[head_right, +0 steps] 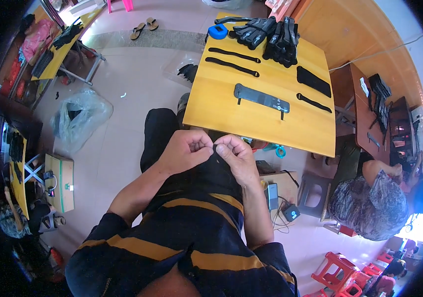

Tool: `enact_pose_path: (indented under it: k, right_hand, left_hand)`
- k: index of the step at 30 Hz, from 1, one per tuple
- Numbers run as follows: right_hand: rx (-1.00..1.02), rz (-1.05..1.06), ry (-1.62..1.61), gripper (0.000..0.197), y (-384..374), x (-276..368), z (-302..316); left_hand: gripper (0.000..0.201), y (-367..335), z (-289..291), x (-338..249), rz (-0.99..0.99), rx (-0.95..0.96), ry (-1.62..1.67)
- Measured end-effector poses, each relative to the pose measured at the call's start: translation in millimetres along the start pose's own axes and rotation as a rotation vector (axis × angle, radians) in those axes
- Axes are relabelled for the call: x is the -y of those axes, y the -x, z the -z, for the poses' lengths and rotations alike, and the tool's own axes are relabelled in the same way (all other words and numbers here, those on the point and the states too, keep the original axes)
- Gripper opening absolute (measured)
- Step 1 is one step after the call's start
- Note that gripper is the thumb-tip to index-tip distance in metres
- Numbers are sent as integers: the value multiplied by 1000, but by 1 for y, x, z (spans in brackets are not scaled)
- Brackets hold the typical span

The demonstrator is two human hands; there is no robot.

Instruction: The recorder is assembling small plastic components onto black velcro straps at a wooden table.

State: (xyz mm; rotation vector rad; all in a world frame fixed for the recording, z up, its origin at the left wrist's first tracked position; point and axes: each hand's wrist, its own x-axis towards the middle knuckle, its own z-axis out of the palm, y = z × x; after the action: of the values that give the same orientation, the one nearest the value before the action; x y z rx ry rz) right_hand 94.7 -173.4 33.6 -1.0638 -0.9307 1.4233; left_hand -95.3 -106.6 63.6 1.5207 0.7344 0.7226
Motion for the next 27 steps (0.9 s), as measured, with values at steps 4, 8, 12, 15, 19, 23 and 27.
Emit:
enact_pose_path:
  k: [4, 8, 12, 15, 19, 23, 27]
  right_hand:
    - [-16, 0, 39, 11, 2, 4, -4]
    - [-25, 10, 53, 10, 3, 6, -7]
    - [-53, 3, 41, 10, 4, 5, -8]
    - [-75, 10, 61, 10, 4, 3, -8]
    - [-117, 46, 129, 11, 3, 2, -12]
    - [-129, 36, 117, 11, 1, -1, -11]
    - [-133, 54, 68, 11, -2, -1, -11]
  left_hand:
    - [6, 1, 0, 0, 29, 3, 17]
    - [6, 1, -2, 0, 23, -6, 11]
    - [6, 1, -6, 7, 26, -16, 38]
    - [5, 0, -7, 12, 24, -14, 70]
    - [3, 1, -9, 16, 68, -17, 104]
    - [3, 1, -9, 11, 34, -65, 20]
    - [4, 0, -12, 6, -21, -101, -76]
